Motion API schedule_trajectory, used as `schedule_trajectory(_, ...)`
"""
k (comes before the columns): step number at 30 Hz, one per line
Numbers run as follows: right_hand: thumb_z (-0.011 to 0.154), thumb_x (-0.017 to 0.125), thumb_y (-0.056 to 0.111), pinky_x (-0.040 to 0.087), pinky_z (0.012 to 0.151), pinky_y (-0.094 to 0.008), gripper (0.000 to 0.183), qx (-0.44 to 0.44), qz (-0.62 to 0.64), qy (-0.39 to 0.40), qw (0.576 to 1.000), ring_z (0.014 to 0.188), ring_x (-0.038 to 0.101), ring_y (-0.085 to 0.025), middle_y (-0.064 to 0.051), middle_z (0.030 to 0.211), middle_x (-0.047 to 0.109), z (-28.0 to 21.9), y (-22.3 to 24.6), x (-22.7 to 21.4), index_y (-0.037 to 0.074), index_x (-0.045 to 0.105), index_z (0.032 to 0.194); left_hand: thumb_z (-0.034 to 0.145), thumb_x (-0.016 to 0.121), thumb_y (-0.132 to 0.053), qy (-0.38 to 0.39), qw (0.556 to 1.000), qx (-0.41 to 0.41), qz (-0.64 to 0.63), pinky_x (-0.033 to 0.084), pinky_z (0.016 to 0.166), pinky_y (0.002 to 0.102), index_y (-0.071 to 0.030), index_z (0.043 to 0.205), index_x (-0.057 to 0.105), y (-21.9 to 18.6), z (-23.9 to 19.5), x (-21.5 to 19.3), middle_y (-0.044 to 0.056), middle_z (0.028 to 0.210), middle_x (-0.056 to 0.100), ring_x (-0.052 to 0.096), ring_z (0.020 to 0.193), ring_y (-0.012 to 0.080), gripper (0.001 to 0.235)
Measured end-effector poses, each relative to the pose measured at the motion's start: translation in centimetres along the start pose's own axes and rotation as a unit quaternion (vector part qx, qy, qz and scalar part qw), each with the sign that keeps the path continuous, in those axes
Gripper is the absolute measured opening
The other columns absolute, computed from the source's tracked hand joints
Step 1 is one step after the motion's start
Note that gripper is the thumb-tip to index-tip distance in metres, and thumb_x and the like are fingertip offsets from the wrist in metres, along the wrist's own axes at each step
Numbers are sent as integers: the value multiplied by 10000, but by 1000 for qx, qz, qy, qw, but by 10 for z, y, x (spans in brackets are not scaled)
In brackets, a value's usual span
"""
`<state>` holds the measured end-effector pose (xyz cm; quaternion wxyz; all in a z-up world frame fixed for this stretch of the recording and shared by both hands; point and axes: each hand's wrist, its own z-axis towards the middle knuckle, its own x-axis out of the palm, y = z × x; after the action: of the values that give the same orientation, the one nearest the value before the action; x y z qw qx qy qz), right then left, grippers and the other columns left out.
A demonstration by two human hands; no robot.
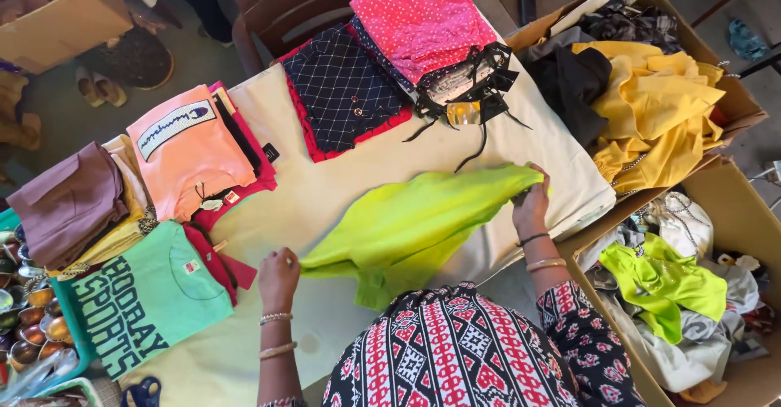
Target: The person folds a peach-colored t-shirt and a neon green t-shirt on a table. They smooth out the fabric, fold the sides inward, and fold the shirt in half before placing it on a stack.
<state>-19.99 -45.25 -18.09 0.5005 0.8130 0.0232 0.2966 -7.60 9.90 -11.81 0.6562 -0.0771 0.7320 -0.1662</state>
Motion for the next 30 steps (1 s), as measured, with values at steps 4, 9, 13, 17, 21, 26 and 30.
schedule_trajectory(4, 1064, 469, 247, 554, 783, -317, 229, 94, -182, 204, 957, 944, 650, -142, -20, 1100, 676, -48, 11, 75, 186, 619, 1227, 815, 805, -195, -8, 968, 176, -180, 438, 1079, 463, -93, 1281, 635, -76, 0, -31, 159, 1281, 636, 525, 1260, 383, 506)
schedule_trajectory(9, 951, 519, 15, 479, 876, -275, 377, -4, -240, 507, 828, 1002, 577, -117, -53, 1103, 617, -124, 39, 168, 104, 613, 1304, 699, 873, -214, -10, 874, 384, -298, 349, 1116, 511, -8, 1471, 399, -219, 36, -73, 247, 1423, 491, 416, 1337, 457, 929)
schedule_trajectory(13, 961, 587, -6, 438, 914, -262, 522, -46, -151, 485, 860, 1012, 523, -130, -44, 1085, 538, -154, 39, 205, 125, 457, 1449, 757, 820, -81, 39, 880, 385, -275, 519, 931, 429, -84, 1290, 586, -241, 62, -71, 154, 1199, 680, 652, 1098, 367, 582)
schedule_trajectory(17, 880, 695, -21, 476, 995, -305, 591, -139, -183, 449, 863, 1123, 564, -169, -66, 1181, 575, -178, -1, 200, 101, 435, 1396, 819, 780, -7, -9, 893, 353, -280, 564, 760, 385, -99, 1082, 670, -246, 57, -124, 117, 990, 727, 727, 914, 321, 300)
schedule_trajectory(21, 782, 726, -77, 526, 914, -387, 487, -239, -352, 372, 825, 1032, 623, -273, -123, 1102, 629, -161, -37, 172, 46, 592, 1234, 761, 806, 13, -139, 881, 354, -282, 546, 708, 392, -38, 1024, 644, -227, 49, -178, 149, 928, 695, 702, 841, 341, 313)
schedule_trajectory(26, 694, 722, -111, 520, 885, -429, 484, -382, -467, 274, 749, 1010, 616, -370, -139, 1046, 651, -123, 23, 182, 55, 655, 1144, 781, 826, 15, -244, 888, 299, -251, 555, 749, 380, 2, 1024, 662, -162, 49, -213, 153, 930, 696, 713, 855, 309, 293)
schedule_trajectory(30, 706, 621, -179, 527, 935, -396, 519, -422, -454, 257, 741, 1080, 640, -344, -124, 1111, 657, -97, 70, 175, 73, 694, 1154, 857, 884, -56, -287, 902, 219, -239, 522, 723, 367, 2, 992, 690, -123, 21, -259, 133, 892, 657, 667, 790, 277, 243)
